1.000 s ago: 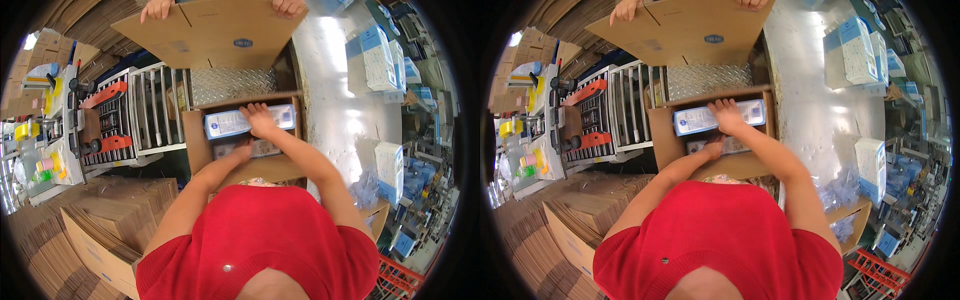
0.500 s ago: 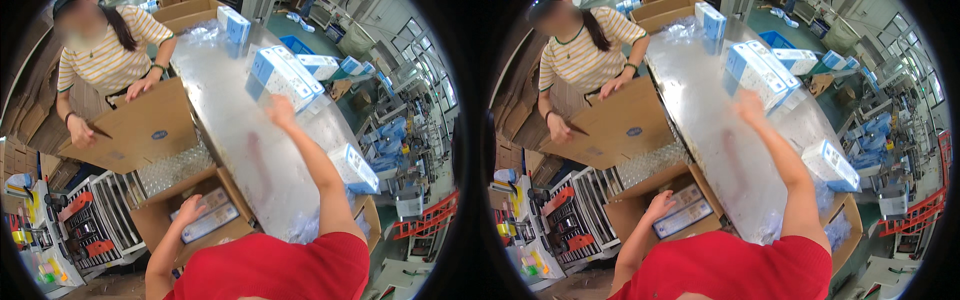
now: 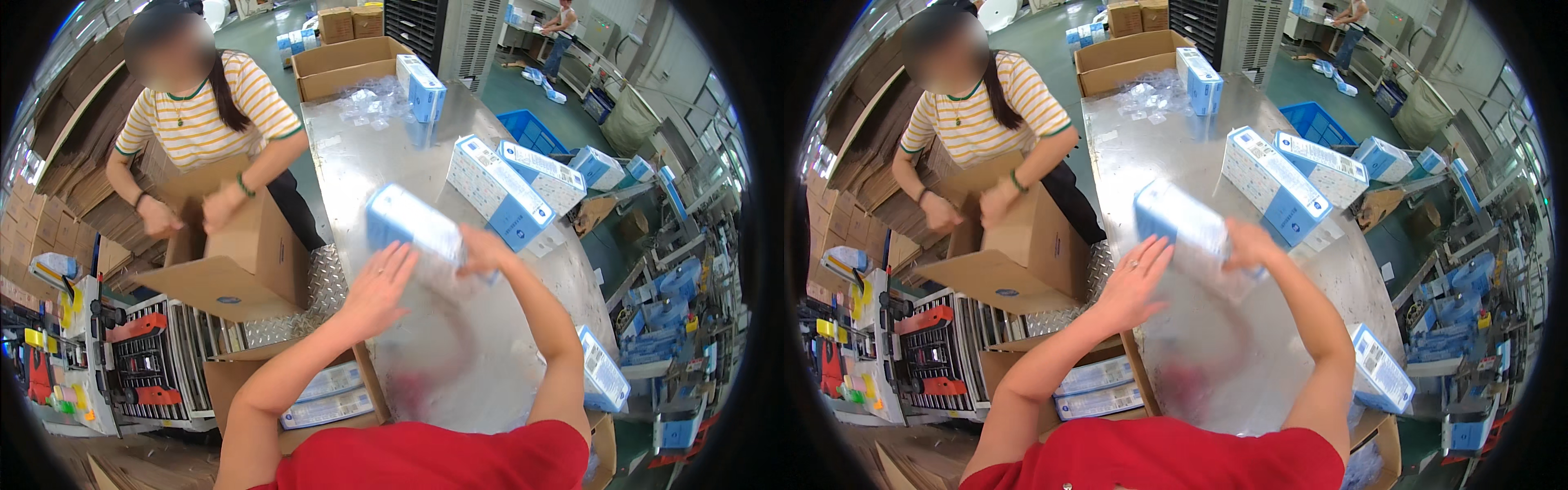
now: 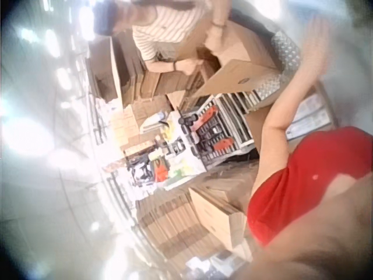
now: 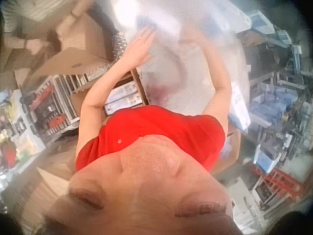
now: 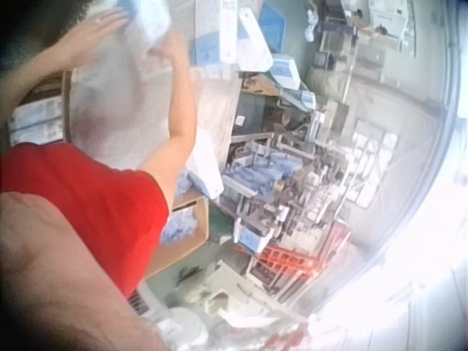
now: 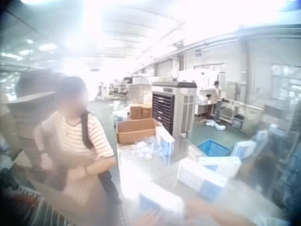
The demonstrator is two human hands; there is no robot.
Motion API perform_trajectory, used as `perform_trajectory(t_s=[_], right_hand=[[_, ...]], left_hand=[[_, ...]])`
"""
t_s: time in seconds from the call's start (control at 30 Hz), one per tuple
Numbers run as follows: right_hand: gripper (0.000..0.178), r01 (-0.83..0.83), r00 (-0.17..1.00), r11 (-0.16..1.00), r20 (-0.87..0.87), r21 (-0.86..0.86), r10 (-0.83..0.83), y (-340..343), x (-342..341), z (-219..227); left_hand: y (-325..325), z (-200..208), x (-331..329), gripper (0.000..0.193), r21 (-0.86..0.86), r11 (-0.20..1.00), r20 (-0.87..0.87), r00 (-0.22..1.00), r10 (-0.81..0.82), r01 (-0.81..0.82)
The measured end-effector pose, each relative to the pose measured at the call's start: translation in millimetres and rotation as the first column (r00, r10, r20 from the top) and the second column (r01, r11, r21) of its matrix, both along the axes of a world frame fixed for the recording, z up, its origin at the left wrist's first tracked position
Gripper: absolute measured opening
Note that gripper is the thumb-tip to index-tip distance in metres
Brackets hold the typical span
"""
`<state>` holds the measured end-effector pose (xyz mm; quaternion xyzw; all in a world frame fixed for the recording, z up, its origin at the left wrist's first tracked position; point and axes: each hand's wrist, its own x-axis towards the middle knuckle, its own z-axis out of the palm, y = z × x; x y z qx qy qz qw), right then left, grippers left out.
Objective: The person picks up product boxes from a table and places them into larger shipping cartons, then moves the packed cartons onto a conveyor belt and folds new boxes for filling.
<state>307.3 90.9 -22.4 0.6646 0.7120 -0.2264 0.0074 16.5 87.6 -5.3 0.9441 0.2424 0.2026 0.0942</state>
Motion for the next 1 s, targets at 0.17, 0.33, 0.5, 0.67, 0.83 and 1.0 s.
perform_trajectory(t_s=[0.17, 0.33, 0.5, 0.67, 0.83, 1.0], right_hand=[[0.090, -0.009, 0.996, 0.992, -0.090, 0.129, 0.021, -6.8, 23.3, 11.8], [0.104, 0.435, 0.747, 0.745, 0.258, 0.506, -0.612, 74.7, 146.4, -38.7], [0.097, 0.560, 0.744, 0.767, 0.216, 0.315, -0.632, 71.3, 122.9, -36.0], [0.068, 0.489, 0.742, 0.864, -0.578, 0.120, -0.340, 7.5, 34.5, -13.4], [0.067, 0.232, 0.931, 0.827, 0.130, 0.512, -0.342, -69.9, 24.5, -23.6], [0.067, 0.176, 0.982, 0.782, -0.048, 0.597, -0.185, -98.1, -64.3, 27.8]], left_hand=[[-25.3, -33.3, 49.2, 0.079, -0.129, 0.989, -0.365, 0.923, -0.120, 0.077], [-32.4, -41.5, 63.2, 0.057, -0.084, 0.984, -0.221, 0.960, -0.174, 0.159], [-21.6, -39.5, 30.1, 0.054, -0.177, 0.982, -0.029, 0.996, -0.079, 0.073], [-50.9, 72.8, -113.0, 0.076, -0.491, 0.869, 0.437, 0.880, 0.187, 0.059], [-88.2, 62.8, -241.3, 0.080, -0.738, 0.675, 0.227, 0.949, 0.217, 0.022], [-137.3, -92.6, -283.1, 0.074, -0.683, 0.684, -0.402, 0.914, -0.058, -0.257]])
